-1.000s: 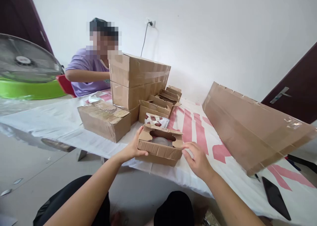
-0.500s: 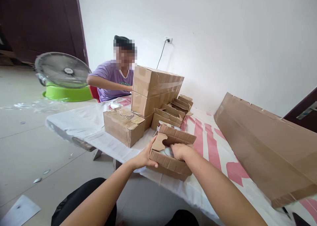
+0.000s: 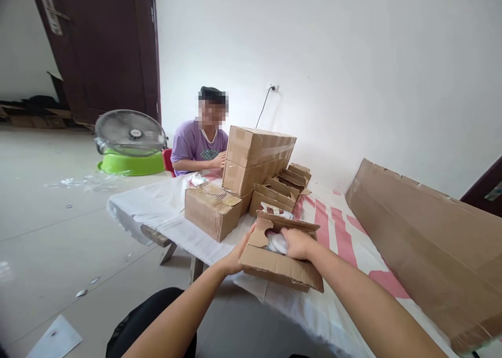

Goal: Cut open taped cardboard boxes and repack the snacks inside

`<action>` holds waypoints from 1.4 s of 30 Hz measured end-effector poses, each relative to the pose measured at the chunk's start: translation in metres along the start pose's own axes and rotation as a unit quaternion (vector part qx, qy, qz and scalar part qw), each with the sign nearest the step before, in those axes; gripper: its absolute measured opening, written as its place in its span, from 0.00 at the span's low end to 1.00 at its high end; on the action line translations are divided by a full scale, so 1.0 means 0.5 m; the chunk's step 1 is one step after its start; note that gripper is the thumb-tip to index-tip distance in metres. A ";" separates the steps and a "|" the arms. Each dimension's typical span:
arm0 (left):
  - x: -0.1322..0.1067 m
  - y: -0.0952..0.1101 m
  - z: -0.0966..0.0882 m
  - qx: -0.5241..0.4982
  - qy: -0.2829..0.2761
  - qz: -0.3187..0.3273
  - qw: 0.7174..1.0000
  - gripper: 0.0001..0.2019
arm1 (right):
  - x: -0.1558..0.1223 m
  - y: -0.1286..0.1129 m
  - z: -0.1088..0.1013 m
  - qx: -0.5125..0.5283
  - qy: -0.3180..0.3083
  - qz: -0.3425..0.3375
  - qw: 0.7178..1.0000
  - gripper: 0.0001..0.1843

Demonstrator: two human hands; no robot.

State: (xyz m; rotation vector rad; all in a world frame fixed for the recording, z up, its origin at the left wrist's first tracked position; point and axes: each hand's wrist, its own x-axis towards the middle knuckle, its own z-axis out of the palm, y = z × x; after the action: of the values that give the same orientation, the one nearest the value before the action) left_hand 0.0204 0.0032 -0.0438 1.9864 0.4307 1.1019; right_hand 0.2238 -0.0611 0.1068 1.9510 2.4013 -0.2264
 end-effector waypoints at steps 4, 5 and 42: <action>-0.002 -0.001 -0.024 0.054 0.008 -0.025 0.998 0.64 | -0.045 -0.011 -0.066 0.046 0.081 0.012 0.996 0.38; -0.001 -0.009 -0.029 0.063 0.016 -0.033 0.997 0.62 | -0.057 -0.009 -0.082 0.070 0.112 0.016 0.991 0.39; 0.162 0.367 0.100 -0.116 0.030 -0.006 0.993 0.62 | -0.255 0.119 -0.025 0.588 0.139 -0.114 0.789 0.29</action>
State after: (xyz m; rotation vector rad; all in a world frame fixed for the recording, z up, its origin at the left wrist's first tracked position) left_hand 0.0917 -0.0841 0.1295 1.7487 0.3289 1.1510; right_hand 0.3092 -0.1711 0.1296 2.0035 2.9976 -1.9945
